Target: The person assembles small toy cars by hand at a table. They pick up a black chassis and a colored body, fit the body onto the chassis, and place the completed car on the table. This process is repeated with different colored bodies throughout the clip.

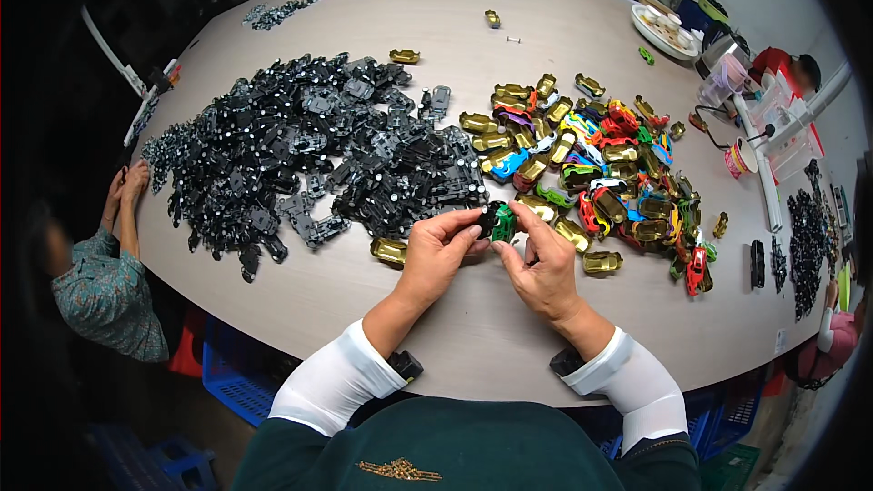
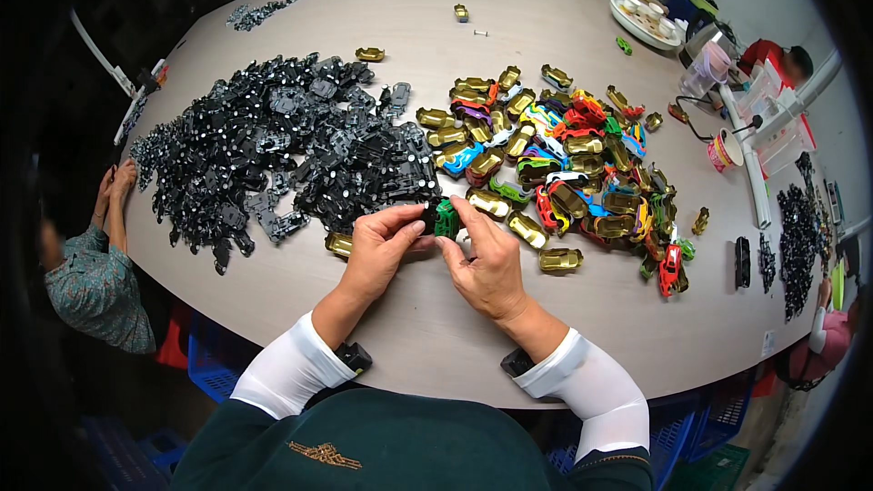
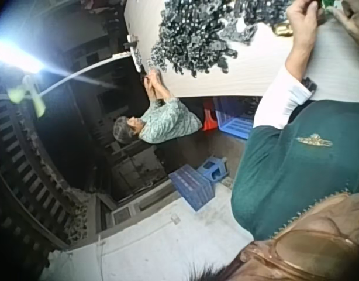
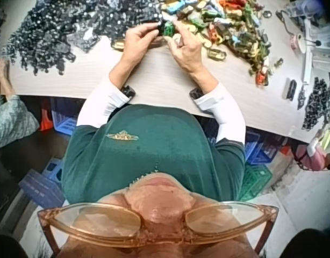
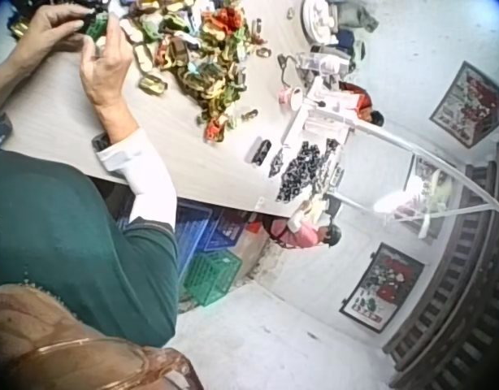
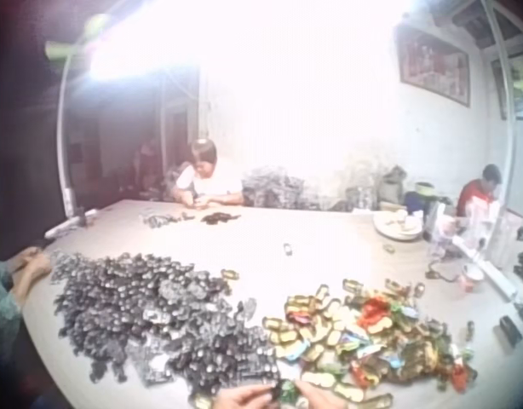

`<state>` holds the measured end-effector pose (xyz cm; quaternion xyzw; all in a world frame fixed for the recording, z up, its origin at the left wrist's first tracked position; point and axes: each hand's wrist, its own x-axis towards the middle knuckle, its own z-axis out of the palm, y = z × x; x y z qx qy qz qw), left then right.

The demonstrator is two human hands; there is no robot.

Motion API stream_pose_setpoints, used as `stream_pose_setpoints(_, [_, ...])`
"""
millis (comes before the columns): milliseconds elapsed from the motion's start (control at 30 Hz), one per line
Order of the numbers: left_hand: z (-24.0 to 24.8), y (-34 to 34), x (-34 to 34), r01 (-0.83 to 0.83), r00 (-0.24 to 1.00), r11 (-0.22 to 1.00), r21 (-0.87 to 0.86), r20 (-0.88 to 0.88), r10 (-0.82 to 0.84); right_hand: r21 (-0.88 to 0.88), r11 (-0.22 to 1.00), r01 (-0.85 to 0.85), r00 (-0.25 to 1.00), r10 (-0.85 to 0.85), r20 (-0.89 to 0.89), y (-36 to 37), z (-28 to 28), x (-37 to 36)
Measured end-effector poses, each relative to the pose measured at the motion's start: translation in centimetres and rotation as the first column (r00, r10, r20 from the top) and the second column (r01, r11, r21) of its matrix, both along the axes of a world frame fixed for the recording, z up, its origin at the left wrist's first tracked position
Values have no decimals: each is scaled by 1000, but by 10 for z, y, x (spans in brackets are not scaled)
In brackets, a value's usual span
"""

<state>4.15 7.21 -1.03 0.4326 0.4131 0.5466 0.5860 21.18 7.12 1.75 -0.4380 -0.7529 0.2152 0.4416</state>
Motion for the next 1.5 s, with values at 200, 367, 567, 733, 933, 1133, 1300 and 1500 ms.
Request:
stream_pose_setpoints(200, [4, -2, -1, 27, 988, 999, 24, -154, -23, -87, 996, 21, 1000, -20, 5, 0, 2, 1])
stream_pose_setpoints(367, [6, -2, -2, 100, 947, 970, 221, -320, -25, -240, 970, -29, 987, -10, -158, 4, -6, 6])
stream_pose_setpoints(567, [24, -8, 2, 247, 867, 888, 389, -497, -23, -538, 779, -324, 767, -117, -631, 11, -5, 8])
stream_pose_setpoints(733, [23, -5, -2, 240, 782, 849, 470, -612, 118, -638, 554, -535, 728, -81, -681, 13, 0, 14])
stream_pose_setpoints(933, [23, -2, -1, 206, 873, 914, 350, -487, -10, -234, 967, -101, 991, 77, -112, 13, -25, 13])
stream_pose_setpoints(1133, [17, -4, -3, 217, 974, 973, 76, -83, -211, 19, 976, -215, 961, 215, -171, 8, 6, 2])
stream_pose_setpoints(1300, [19, -5, -4, 160, 987, 985, 65, -30, -158, -91, 979, -183, 962, 159, -220, 5, 8, 4])
stream_pose_setpoints(1500, [13, -6, -2, 119, 989, 989, 85, -93, -111, 16, 986, -164, 975, 165, -147, 6, 6, 4])
